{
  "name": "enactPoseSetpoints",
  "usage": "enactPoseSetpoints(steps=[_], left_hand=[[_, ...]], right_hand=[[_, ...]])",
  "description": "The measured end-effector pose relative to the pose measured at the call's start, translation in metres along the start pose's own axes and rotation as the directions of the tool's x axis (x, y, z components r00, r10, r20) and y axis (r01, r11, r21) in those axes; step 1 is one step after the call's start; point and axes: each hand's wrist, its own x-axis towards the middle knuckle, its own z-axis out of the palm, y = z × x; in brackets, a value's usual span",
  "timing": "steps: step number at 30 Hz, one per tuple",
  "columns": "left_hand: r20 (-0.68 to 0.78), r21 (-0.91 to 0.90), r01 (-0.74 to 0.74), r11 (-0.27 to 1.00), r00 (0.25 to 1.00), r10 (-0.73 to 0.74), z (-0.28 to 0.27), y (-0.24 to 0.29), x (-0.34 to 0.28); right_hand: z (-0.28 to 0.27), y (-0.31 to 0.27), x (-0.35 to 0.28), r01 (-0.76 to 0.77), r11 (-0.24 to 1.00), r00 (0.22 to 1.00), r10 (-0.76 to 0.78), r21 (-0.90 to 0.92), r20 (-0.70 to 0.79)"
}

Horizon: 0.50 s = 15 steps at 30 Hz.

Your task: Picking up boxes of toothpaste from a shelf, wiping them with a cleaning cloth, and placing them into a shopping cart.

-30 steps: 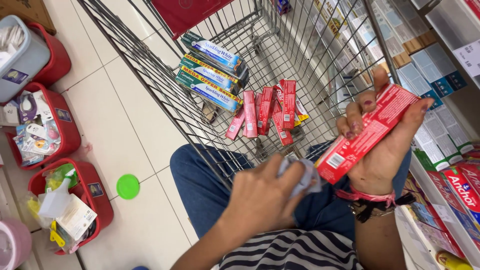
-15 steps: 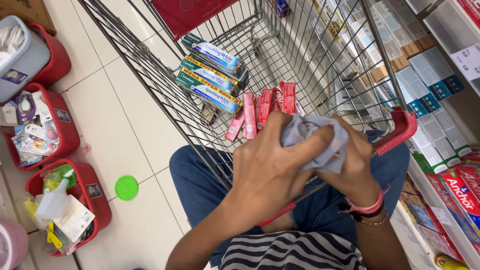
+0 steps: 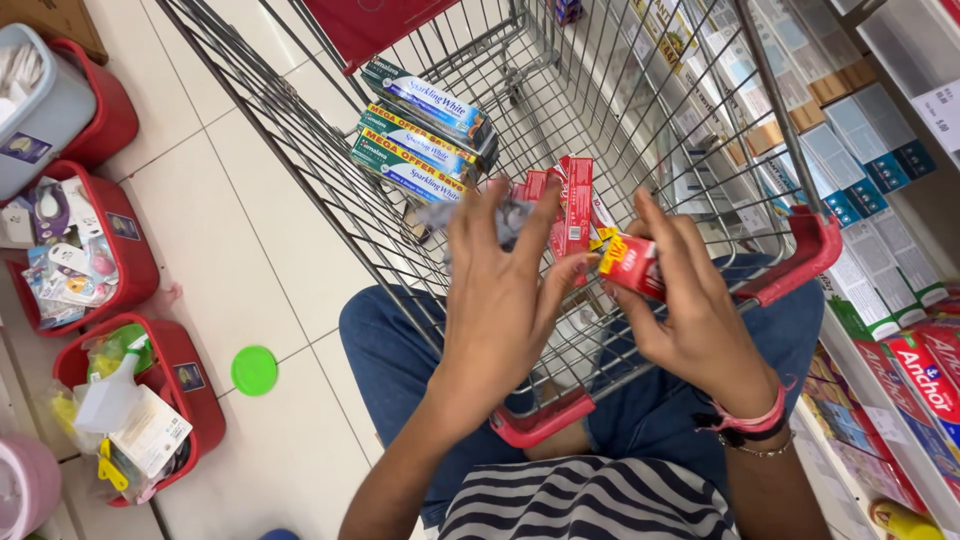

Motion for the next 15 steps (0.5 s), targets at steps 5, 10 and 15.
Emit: enactPoseSetpoints(steps=[5, 10, 15], left_hand=[[0.275, -0.509, 0.172, 0.843, 0.961, -0.03, 0.011, -0.002, -0.001], [0.342, -0.622, 0.333, 0.709, 0.93, -0.138, 0.034, -0.018, -0.004], [0.284, -0.692, 0.351, 0.631, 0.936, -0.21, 0.033, -0.027, 0.004]], right_hand=[[-0.002, 0.004, 0.004, 0.079, 0.992, 0.993, -0.071, -0.093, 0.089], [-0.003, 0.006, 0.003, 0.019, 0.996, 0.997, -0.012, -0.084, 0.08], [-0.013, 0.001, -0.008, 0.007, 0.976, 0.996, -0.026, -0.218, -0.084]])
